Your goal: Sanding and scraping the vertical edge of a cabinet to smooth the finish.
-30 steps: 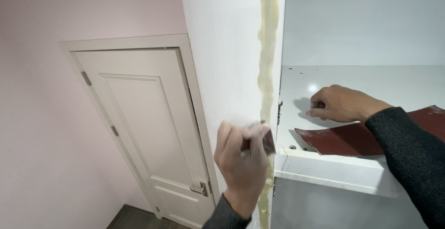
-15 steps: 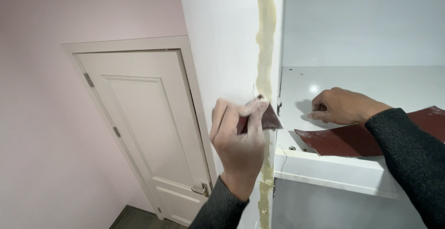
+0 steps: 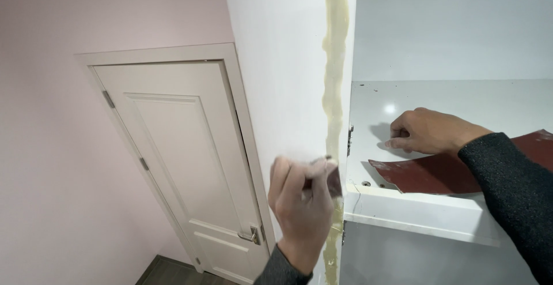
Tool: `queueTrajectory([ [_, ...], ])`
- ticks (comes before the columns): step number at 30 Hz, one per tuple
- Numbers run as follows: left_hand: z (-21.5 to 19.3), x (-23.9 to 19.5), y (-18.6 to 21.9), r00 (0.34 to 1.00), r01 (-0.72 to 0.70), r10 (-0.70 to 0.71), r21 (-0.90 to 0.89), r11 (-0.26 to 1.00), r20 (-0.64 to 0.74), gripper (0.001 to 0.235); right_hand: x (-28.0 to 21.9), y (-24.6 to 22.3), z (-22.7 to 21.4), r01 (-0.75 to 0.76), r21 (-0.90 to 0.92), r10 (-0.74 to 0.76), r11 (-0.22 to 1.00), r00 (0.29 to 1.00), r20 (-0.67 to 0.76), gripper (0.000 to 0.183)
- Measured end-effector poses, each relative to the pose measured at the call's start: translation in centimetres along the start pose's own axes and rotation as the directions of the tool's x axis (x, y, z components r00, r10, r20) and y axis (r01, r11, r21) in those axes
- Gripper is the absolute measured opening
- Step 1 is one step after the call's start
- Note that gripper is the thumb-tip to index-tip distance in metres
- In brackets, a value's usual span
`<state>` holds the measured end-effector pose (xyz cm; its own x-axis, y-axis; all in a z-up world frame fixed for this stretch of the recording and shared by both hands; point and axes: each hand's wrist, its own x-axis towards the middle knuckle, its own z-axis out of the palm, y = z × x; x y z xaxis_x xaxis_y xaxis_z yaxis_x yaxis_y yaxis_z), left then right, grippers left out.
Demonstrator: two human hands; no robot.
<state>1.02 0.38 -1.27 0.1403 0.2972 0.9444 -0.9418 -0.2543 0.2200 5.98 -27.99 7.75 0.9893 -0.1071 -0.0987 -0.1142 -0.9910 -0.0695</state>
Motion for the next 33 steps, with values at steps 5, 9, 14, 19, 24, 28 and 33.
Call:
queueTrajectory([
  [5,1.8,6.7,1.4,0.990,-0.134,0.135,0.035,0.990,-0.045,0.045,-0.1,0.0,0.0,0.021,0.008,-0.021,1.000,1.000,-0.010,0.043],
  [9,-0.6,-0.7,0.0,0.996,-0.081,0.078,0.074,0.994,0.039,0.021,0.2,-0.1,0.0,0.019,0.005,-0.019,1.000,1.000,-0.023,0.043],
  [14,1.1,5.8,0.7,0.994,-0.112,0.113,0.041,0.993,-0.006,0.030,0.3,0.0,-0.2,0.027,0.017,-0.026,0.999,0.995,-0.101,0.038],
  [19,-0.5,-0.3,-0.8,0.998,-0.058,0.056,0.054,0.997,0.036,0.038,0.4,0.2,0.0,0.014,0.016,-0.013,1.000,0.996,-0.085,0.037],
  [24,0.5,4.8,0.6,0.991,-0.128,0.123,0.107,0.986,0.047,0.043,0.2,-0.1,-0.1,0.016,0.030,-0.013,0.999,0.996,-0.088,0.040],
  [28,-0.8,-1.1,-0.5,0.996,-0.034,0.029,0.067,0.997,0.079,0.042,0.5,0.3,-0.1,0.006,0.037,-0.003,0.999,0.997,-0.079,0.040],
  [33,-0.1,1.7,0.3,0.986,-0.002,-0.025,0.162,0.987,0.165,0.052,0.0,0.2,-0.4,-0.006,0.057,0.012,0.998,0.995,-0.097,0.040],
])
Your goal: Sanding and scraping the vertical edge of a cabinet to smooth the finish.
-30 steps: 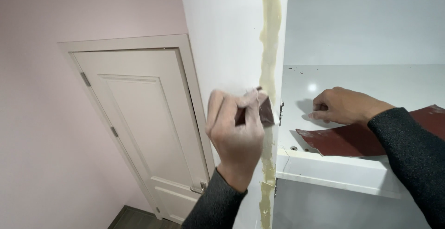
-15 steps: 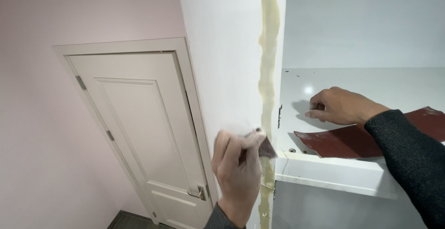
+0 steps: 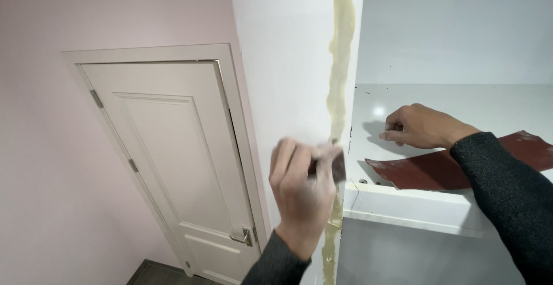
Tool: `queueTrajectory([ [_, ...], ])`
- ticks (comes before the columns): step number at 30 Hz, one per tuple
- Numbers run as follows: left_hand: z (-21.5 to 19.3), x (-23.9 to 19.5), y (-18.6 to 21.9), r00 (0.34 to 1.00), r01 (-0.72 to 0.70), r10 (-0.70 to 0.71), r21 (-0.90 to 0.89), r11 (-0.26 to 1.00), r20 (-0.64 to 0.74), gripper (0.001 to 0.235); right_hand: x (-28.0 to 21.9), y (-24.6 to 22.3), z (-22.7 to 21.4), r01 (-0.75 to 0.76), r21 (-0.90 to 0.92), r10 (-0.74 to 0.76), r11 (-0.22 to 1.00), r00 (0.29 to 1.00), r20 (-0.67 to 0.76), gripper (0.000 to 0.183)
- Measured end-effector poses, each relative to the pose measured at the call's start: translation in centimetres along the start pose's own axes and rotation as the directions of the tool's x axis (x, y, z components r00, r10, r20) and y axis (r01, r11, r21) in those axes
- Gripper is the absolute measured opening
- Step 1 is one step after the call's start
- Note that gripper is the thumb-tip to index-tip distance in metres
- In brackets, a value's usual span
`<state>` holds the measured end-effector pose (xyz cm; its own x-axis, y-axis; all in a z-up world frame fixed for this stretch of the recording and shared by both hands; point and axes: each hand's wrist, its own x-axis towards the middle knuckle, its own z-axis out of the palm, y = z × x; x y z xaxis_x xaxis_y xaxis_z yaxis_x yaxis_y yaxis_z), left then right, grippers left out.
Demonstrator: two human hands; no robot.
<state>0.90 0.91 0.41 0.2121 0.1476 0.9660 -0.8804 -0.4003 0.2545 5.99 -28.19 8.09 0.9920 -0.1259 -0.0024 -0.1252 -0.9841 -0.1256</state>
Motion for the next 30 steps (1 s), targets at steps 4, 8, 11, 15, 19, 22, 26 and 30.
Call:
queueTrajectory([
  [4,-0.6,2.1,1.1,0.995,-0.075,0.070,-0.074,0.994,-0.078,0.023,0.4,0.9,0.3,0.002,0.009,-0.002,1.000,1.000,-0.014,0.042],
  [8,-3.1,-8.6,0.2,0.908,0.405,-0.362,-0.219,0.888,0.211,0.026,-0.6,1.4,0.4,0.095,0.124,-0.066,0.988,0.974,-0.218,0.043],
  [11,-6.0,-14.0,0.2,0.599,0.800,-0.769,-0.209,0.563,0.222,0.019,-6.1,-2.5,0.0,0.300,0.350,-0.065,0.888,0.833,-0.550,0.028],
  [15,-9.8,-13.0,2.7,0.566,0.821,-0.797,-0.237,0.519,0.213,0.025,-15.4,-8.2,5.3,0.561,0.355,-0.137,0.748,0.653,-0.745,0.019],
  [19,-11.0,-13.7,3.4,0.817,0.551,-0.560,-0.474,0.686,0.140,0.017,-20.7,-11.8,15.3,0.634,0.514,-0.207,0.578,0.723,-0.659,0.024],
  [22,-11.1,-15.1,3.6,0.834,0.497,-0.540,-0.583,0.643,0.116,0.013,-23.2,-13.7,20.0,0.590,0.702,-0.174,0.399,0.800,-0.574,0.038],
  [26,-10.8,-17.1,4.2,0.834,0.468,-0.530,-0.708,0.529,0.155,0.011,-24.2,-14.8,23.8,0.663,0.723,0.002,0.193,0.737,-0.676,0.020],
  [30,-12.3,-16.4,6.1,0.850,0.458,-0.488,-0.736,0.498,0.199,0.020,-24.5,-13.8,24.2,0.682,0.689,0.044,0.245,0.702,-0.711,0.021],
])
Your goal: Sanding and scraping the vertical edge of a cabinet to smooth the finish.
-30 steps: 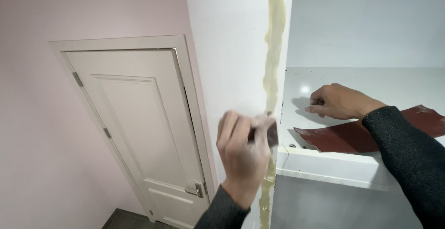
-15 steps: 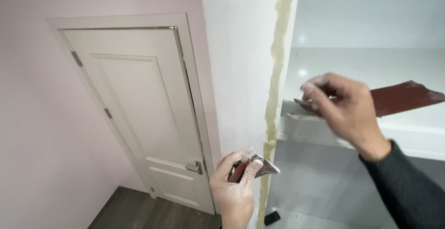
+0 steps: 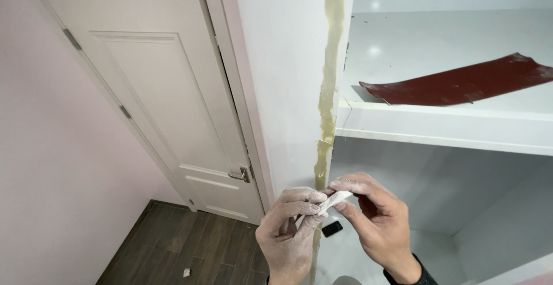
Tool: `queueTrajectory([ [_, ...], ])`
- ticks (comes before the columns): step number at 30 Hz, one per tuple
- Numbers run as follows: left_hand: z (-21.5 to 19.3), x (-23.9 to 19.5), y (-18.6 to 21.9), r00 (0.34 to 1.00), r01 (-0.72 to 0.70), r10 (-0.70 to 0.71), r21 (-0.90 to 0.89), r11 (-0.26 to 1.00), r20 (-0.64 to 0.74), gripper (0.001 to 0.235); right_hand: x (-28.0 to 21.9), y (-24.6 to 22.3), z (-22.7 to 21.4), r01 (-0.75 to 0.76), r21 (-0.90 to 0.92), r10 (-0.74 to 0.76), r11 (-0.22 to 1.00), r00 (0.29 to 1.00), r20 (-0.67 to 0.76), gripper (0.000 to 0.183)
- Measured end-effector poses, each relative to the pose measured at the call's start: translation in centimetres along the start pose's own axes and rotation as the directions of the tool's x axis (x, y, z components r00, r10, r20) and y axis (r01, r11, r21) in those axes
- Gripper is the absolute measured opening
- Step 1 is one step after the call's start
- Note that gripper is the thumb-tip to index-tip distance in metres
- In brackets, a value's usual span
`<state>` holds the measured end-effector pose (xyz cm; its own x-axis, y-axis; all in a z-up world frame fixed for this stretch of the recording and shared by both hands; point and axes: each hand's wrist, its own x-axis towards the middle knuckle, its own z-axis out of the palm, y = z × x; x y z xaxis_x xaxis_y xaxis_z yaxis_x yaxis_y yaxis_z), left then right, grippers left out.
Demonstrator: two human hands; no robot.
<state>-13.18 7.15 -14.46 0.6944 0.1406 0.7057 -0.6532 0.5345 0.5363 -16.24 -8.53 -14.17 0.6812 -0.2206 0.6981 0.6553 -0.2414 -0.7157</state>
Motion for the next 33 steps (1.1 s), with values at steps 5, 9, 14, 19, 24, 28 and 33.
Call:
queueTrajectory([
  [5,-1.0,-0.9,0.6,0.934,-0.356,0.320,0.390,0.849,0.157,0.005,-0.5,-0.7,-0.6,-0.049,0.147,0.034,0.988,0.994,0.103,0.051],
  [9,-1.7,-1.7,0.7,0.908,-0.419,0.359,0.468,0.778,0.217,0.012,-1.4,-0.2,-0.6,-0.077,0.216,0.053,0.973,0.992,0.116,0.046],
  [14,-1.0,-2.3,2.5,0.980,-0.163,0.080,0.501,0.850,0.183,0.012,-2.2,0.5,-1.0,-0.081,0.003,0.080,0.997,0.994,0.080,0.014],
  [19,-1.2,-3.2,1.6,0.963,0.241,-0.267,0.499,0.832,-0.019,0.016,-2.9,0.7,-1.4,-0.175,-0.126,0.187,0.977,0.978,0.096,0.006],
  [24,-1.2,-3.5,0.8,0.996,0.029,-0.073,0.574,0.818,0.055,0.009,-4.0,1.3,-0.9,-0.268,-0.041,0.271,0.963,0.951,0.151,0.010],
  [28,-1.5,-3.8,0.3,0.951,0.304,-0.281,0.519,0.799,-0.126,0.006,-5.3,2.1,0.0,-0.408,0.050,0.406,0.912,0.913,0.047,0.014],
  [33,-2.2,-4.2,0.4,0.908,0.413,-0.384,0.518,0.749,-0.168,0.006,-5.7,2.3,0.9,-0.429,0.127,0.434,0.894,0.901,-0.013,0.017],
])
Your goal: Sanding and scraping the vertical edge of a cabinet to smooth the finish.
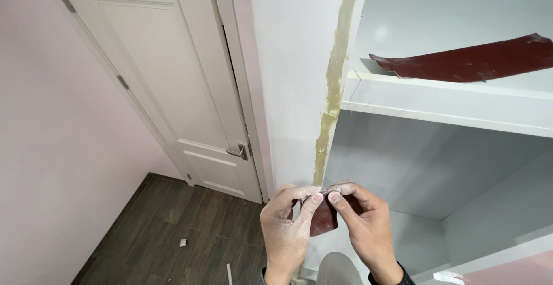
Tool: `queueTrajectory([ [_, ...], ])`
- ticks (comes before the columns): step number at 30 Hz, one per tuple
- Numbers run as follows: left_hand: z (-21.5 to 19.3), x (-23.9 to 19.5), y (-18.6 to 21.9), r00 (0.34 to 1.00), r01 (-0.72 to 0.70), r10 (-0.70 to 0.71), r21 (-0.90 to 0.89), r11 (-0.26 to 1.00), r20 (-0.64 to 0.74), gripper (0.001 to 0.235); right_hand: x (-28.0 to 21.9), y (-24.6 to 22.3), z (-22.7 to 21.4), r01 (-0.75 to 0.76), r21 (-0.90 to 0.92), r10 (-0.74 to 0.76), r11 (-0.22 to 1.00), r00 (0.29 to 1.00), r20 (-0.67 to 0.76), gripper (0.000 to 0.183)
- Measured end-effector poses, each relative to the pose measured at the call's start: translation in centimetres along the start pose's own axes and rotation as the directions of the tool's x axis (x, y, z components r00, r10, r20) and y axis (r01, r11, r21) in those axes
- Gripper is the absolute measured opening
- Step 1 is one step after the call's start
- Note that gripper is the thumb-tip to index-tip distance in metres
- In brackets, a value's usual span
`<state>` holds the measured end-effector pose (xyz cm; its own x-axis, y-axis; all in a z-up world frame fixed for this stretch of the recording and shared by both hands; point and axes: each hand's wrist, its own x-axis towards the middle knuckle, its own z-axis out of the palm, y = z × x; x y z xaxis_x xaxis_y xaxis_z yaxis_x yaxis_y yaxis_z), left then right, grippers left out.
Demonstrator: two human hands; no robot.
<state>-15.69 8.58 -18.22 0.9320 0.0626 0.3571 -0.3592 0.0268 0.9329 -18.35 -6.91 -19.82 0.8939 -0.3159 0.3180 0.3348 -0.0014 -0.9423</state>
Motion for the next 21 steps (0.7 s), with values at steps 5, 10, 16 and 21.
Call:
queueTrajectory([
  [5,-0.6,0.1,-0.4,0.984,-0.178,0.178,0.074,0.981,0.000,0.004,-0.3,2.0,0.0,0.075,-0.138,-0.075,0.988,0.997,0.003,0.023],
  [10,-1.0,0.5,-0.4,1.000,0.026,-0.026,0.014,1.000,0.005,0.010,-0.4,0.7,0.9,0.028,-0.205,-0.019,0.978,0.999,0.046,0.028],
  [16,-0.7,0.6,-0.5,0.983,0.185,-0.186,-0.086,0.979,0.002,0.009,-0.3,0.5,1.4,0.050,-0.246,-0.028,0.968,0.995,0.092,0.032],
  [21,-0.8,1.1,-0.6,0.992,0.125,-0.125,-0.015,0.992,0.010,0.008,0.0,1.6,-0.4,0.049,-0.247,-0.021,0.968,0.993,0.114,0.031],
])
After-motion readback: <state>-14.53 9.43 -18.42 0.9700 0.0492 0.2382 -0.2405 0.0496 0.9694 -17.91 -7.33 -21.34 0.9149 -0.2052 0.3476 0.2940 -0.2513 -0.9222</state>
